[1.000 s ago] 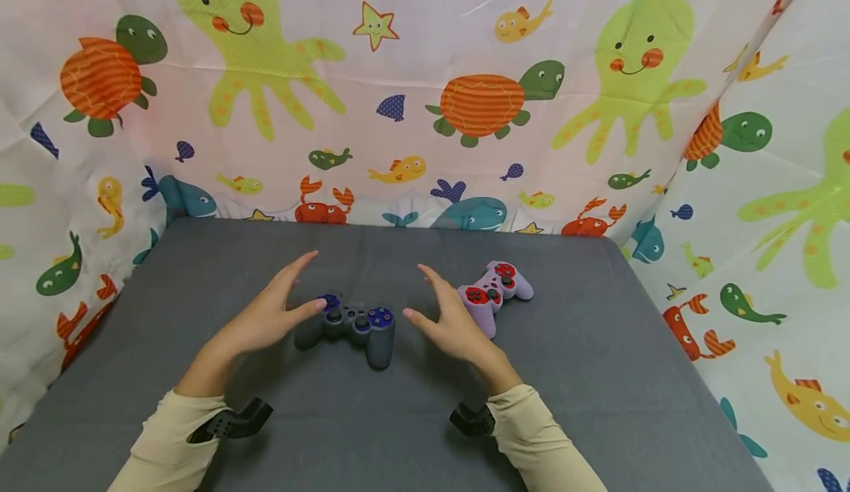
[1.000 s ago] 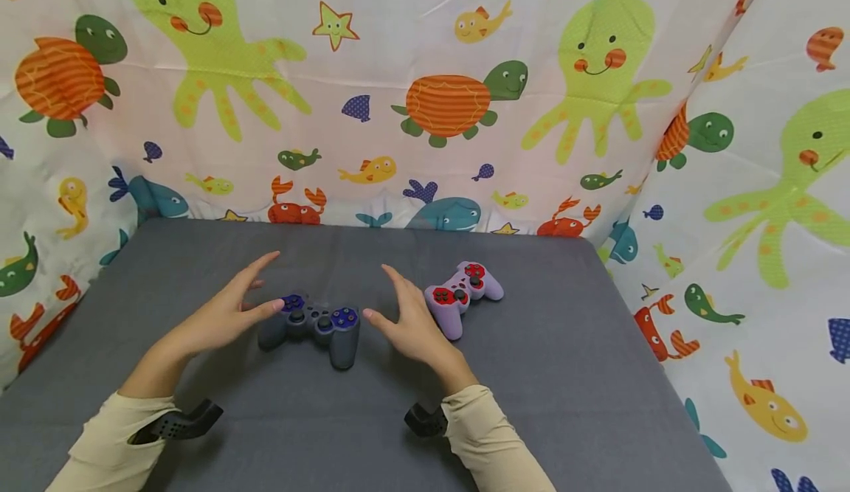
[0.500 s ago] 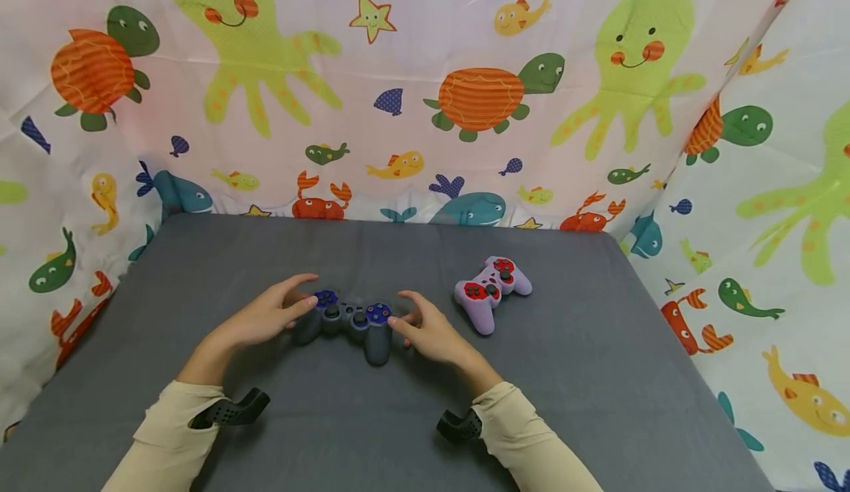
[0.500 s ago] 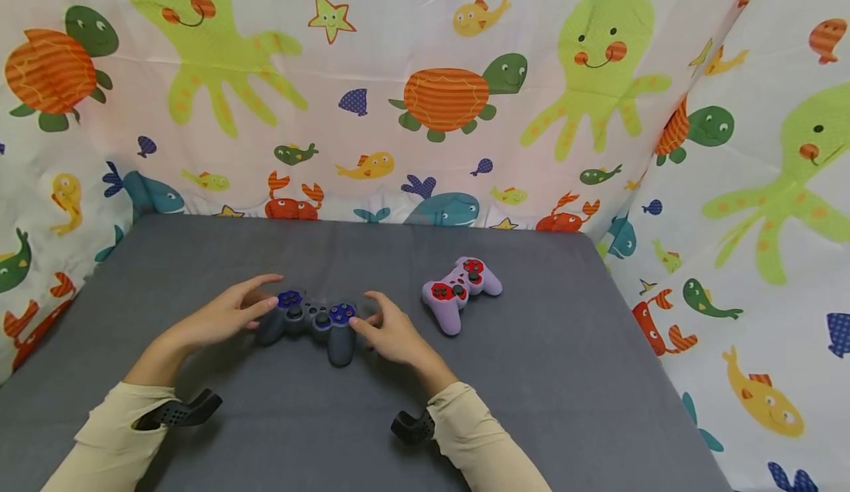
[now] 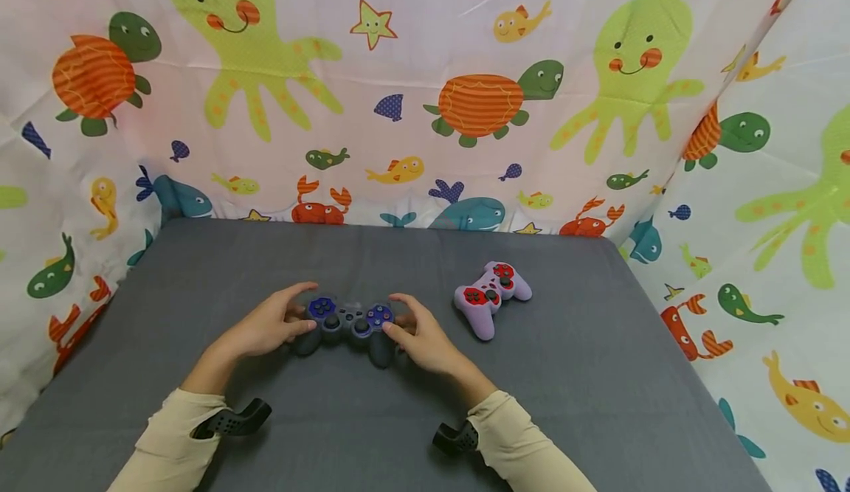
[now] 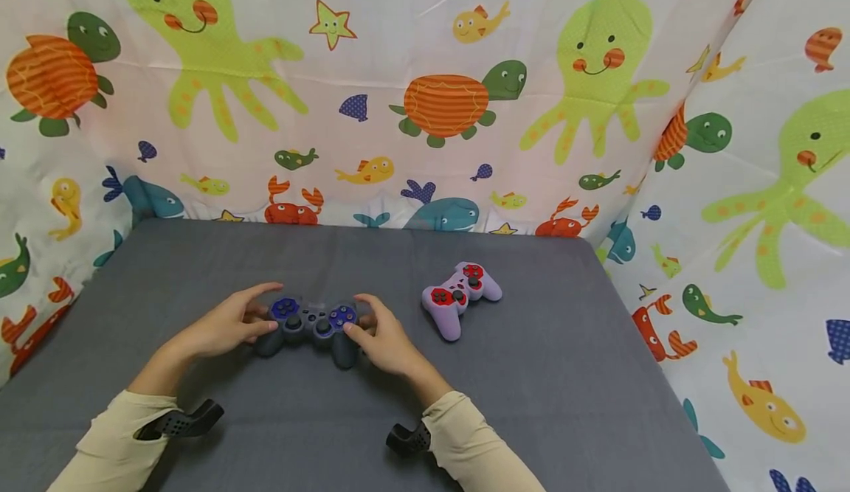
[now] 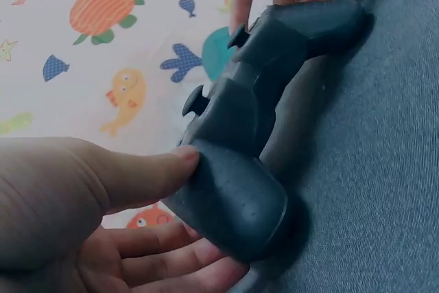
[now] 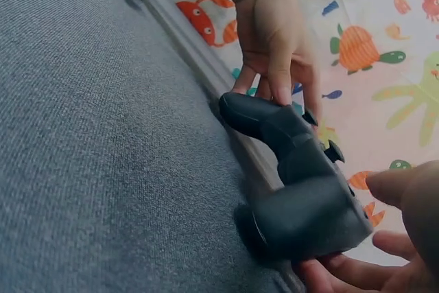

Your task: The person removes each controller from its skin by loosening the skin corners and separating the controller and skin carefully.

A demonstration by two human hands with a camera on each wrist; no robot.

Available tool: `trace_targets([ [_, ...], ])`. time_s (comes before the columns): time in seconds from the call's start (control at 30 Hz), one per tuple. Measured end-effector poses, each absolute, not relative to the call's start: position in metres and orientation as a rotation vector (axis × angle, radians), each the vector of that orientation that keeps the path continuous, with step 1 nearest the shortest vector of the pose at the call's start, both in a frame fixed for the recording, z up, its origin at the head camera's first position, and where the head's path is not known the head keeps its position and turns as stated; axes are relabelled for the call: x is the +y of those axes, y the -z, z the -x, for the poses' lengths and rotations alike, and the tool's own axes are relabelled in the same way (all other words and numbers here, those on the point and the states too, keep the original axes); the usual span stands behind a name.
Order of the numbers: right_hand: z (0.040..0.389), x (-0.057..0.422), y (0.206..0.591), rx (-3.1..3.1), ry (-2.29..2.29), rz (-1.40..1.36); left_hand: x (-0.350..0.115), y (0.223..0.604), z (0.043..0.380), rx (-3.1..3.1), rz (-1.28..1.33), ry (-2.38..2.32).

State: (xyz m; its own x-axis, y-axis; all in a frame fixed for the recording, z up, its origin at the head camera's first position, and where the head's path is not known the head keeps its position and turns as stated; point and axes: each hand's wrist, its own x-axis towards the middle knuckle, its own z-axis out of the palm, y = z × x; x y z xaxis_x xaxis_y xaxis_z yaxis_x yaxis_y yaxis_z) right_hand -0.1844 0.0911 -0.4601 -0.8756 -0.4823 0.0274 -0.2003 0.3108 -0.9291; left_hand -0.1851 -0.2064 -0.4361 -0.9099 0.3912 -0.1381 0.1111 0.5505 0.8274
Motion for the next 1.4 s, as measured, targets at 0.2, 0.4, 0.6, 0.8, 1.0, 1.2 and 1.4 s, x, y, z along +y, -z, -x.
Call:
trace_targets([
  [0.2, 0.187, 0.093, 0.46, 2.367, 1.714, 0.551, -0.202, 0.437, 0.186, 2.415, -0.432, -1.362],
  [0.4, 0.191, 0.098, 0.458, 2.382, 1.753, 0.606, -0.198, 0.437, 0.185, 2.502, -0.49, -1.312],
  [0.6, 0.194, 0.102, 0.455, 2.376, 1.754, 0.651, -0.193, 0.439, 0.184, 2.537, -0.484, -1.284],
  [0.8, 0.196, 0.106, 0.454, 2.374, 1.703, 0.698, -0.195, 0.439, 0.184, 2.519, -0.546, -1.285],
  [1.0, 0.197, 0.107, 0.454, 2.322, 1.665, 0.786, -0.201, 0.439, 0.185, 2.476, -0.613, -1.306],
  [1.2, 0.197, 0.106, 0.454, 2.289, 1.661, 0.807, -0.203, 0.437, 0.184, 2.423, -0.618, -1.348],
  [1.4, 0.195, 0.106, 0.454, 2.281, 1.658, 0.803, -0.203, 0.437, 0.185, 2.411, -0.615, -1.375],
])
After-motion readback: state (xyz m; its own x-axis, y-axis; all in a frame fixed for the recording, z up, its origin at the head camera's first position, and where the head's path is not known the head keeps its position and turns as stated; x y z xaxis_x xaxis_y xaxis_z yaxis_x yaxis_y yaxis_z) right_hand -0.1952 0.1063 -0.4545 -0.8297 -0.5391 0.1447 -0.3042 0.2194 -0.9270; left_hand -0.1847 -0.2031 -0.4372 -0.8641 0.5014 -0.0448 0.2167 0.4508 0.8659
